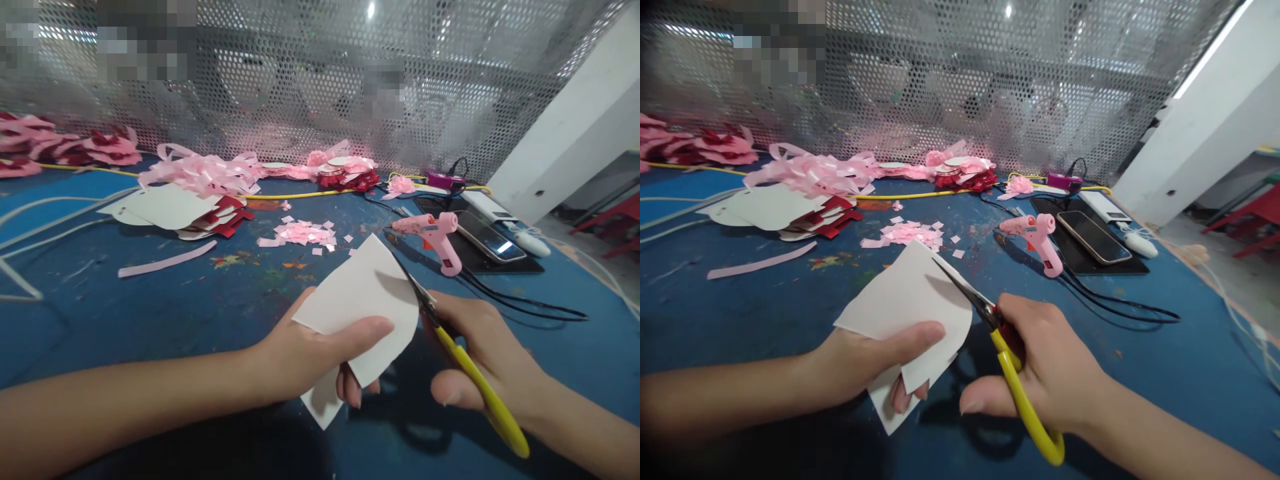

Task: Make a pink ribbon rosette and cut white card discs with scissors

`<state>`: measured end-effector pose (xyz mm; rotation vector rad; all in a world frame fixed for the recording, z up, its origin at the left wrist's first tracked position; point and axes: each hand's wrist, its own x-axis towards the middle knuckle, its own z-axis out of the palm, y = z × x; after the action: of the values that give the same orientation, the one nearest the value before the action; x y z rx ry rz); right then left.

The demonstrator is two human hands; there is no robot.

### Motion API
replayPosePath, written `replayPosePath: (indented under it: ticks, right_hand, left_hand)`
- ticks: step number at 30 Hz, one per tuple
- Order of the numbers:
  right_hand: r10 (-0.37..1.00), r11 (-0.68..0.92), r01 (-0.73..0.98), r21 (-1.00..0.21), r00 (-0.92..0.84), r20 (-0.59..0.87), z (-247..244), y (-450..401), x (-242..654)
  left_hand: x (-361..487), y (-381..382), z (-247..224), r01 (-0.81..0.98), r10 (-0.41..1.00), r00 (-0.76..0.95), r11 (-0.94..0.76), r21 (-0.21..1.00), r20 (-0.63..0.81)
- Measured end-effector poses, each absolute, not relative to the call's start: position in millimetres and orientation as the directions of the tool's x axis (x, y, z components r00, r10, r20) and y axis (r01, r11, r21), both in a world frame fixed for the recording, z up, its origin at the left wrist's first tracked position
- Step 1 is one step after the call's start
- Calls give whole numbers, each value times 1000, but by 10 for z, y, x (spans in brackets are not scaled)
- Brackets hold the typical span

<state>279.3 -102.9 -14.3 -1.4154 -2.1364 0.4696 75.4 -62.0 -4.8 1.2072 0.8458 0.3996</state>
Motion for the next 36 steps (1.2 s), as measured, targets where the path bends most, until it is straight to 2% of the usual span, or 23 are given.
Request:
replayPosePath:
  ticks: [6,10,13,17,19,23,29,32,36]
  right_hand:
    - [922,385,749,-538,-295,250,-213,-1042,2809]
    - [932,361,750,-555,-275,234,-204,-1030,2820]
    - [944,326,721,-612,-275,179,-148,-1014,2807]
    - [933,291,614,-733,-352,76,-76,-1007,2772]
    - [917,314,575,-755,-391,83,-65,-1009,2768]
    - [920,319,592,-740,-382,91,-74,-1015,2803]
    - [936,266,603,-752,-349,51,-47,-1038,2825]
    - [938,281,613,-738,-337,77,-38,-1047,2810]
    - [941,320,672,-668,-305,145,-82,-1063,2818]
  left_hand:
    - [742,-595,-75,128,677,646,360,924,-353]
    - [747,-588,-79,14,757,593,331,943,-274]
    - [751,-583,-67,-48,795,558,316,947,-237]
    - [764,-592,-64,46,738,612,324,945,-283]
    - [778,-602,-63,65,727,621,326,943,-294]
    - [798,-607,-33,90,732,593,354,931,-335]
    - [778,-580,56,88,716,630,318,944,-300]
    - [761,-573,82,106,714,629,314,944,-308]
    - [738,-566,71,73,790,575,208,975,-212]
